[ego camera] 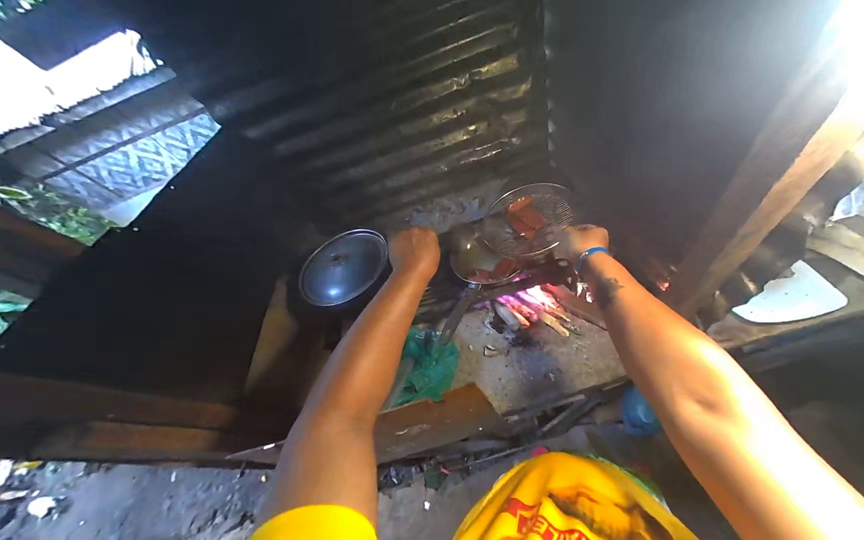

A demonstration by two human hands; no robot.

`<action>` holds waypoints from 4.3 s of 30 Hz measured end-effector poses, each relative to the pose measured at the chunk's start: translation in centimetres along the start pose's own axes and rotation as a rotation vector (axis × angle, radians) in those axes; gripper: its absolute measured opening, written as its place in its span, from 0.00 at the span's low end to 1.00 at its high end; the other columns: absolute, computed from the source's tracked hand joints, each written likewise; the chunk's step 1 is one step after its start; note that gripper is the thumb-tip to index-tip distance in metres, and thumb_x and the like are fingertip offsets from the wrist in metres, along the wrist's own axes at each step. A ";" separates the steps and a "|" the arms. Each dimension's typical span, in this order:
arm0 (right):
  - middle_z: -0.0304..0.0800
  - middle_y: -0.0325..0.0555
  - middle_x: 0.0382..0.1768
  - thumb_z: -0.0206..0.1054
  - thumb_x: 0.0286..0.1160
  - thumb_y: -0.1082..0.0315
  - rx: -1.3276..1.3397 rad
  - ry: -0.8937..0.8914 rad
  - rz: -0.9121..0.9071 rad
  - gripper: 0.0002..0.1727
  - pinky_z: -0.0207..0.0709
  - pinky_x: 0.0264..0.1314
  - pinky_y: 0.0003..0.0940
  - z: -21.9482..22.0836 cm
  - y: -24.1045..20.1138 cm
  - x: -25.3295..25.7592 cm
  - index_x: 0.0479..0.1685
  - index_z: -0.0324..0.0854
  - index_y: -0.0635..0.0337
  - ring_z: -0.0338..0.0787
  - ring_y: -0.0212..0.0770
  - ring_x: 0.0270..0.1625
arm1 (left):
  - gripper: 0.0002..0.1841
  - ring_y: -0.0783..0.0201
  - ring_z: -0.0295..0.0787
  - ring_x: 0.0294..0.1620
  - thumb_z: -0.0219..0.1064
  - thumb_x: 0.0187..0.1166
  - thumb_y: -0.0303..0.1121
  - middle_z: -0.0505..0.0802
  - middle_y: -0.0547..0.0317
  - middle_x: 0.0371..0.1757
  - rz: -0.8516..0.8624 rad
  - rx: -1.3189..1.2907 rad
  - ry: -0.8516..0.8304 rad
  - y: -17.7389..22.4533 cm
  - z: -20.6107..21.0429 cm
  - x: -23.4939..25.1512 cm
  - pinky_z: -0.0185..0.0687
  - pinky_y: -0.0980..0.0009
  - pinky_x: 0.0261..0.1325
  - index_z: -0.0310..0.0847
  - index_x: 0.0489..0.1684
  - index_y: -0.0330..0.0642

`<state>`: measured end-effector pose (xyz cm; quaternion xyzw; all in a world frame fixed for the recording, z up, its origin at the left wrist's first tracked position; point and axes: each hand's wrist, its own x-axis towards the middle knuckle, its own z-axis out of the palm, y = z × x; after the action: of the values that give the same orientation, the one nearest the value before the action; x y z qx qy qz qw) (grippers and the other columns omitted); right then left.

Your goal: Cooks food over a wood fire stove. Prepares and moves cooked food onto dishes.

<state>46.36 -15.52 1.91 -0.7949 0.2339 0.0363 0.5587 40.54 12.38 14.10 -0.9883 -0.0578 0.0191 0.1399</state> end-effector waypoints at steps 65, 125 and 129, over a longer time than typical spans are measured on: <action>0.92 0.56 0.49 0.70 0.80 0.55 0.173 0.125 0.048 0.17 0.82 0.60 0.56 -6.3 1.6 -1.5 0.48 0.88 0.63 0.91 0.51 0.52 | 0.17 0.39 0.89 0.65 0.58 0.90 0.44 0.94 0.41 0.59 0.295 -0.431 -0.298 -2.9 8.1 7.4 0.75 0.29 0.69 0.93 0.59 0.49; 0.89 0.58 0.66 0.71 0.77 0.49 -0.460 -0.096 -0.101 0.22 0.71 0.77 0.68 -0.6 -2.3 0.7 0.61 0.91 0.53 0.83 0.61 0.74 | 0.21 0.39 0.89 0.60 0.52 0.90 0.34 0.88 0.41 0.60 0.171 -0.215 0.327 -1.2 -1.5 -1.9 0.87 0.39 0.50 0.85 0.74 0.61; 0.92 0.51 0.63 0.70 0.79 0.57 -0.292 -0.045 -0.070 0.14 0.74 0.75 0.59 -1.9 -3.1 -0.5 0.58 0.92 0.49 0.86 0.52 0.70 | 0.20 0.37 0.92 0.55 0.51 0.91 0.38 0.89 0.40 0.63 0.041 -0.236 0.180 -2.8 -0.5 -0.7 0.86 0.34 0.48 0.85 0.73 0.57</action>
<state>46.85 -16.28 5.52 -0.8744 0.1857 0.0682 0.4431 39.61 14.82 15.35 -0.9966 -0.0265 -0.0736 0.0268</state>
